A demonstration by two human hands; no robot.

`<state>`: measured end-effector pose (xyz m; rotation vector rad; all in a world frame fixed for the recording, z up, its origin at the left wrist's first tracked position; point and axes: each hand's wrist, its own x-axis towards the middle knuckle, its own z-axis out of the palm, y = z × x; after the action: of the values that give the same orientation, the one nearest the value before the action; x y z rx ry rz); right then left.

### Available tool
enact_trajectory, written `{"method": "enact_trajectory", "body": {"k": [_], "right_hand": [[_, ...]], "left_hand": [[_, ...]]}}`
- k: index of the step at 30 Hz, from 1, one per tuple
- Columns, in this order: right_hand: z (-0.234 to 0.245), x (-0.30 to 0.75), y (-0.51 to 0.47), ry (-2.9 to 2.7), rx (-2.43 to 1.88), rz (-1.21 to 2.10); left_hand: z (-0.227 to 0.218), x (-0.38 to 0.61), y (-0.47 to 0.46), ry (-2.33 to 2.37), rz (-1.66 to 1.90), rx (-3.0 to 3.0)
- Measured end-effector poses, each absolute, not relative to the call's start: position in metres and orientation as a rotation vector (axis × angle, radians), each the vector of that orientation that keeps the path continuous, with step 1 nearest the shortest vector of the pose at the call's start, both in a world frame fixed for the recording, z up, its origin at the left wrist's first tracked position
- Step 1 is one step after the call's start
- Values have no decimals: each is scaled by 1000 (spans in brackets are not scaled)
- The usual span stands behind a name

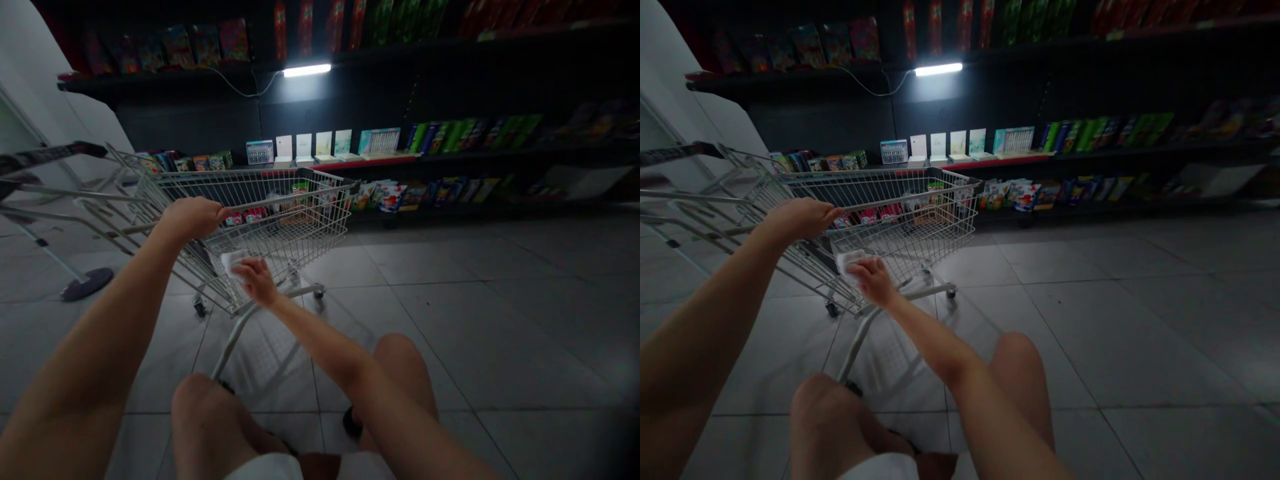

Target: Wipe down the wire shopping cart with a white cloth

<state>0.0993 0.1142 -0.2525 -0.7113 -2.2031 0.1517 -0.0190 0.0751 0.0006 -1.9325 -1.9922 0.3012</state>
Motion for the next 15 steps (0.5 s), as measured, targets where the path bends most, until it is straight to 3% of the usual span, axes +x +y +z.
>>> {"method": "enact_trajectory", "body": {"k": [10, 15], "right_hand": [[-301, 155, 85, -2531, -754, 181], [-244, 138, 75, -2544, -593, 116]], "left_hand": [[-1, -44, 60, -1911, 270, -1960], [-1, -53, 50, -1963, 206, -1990]]}}
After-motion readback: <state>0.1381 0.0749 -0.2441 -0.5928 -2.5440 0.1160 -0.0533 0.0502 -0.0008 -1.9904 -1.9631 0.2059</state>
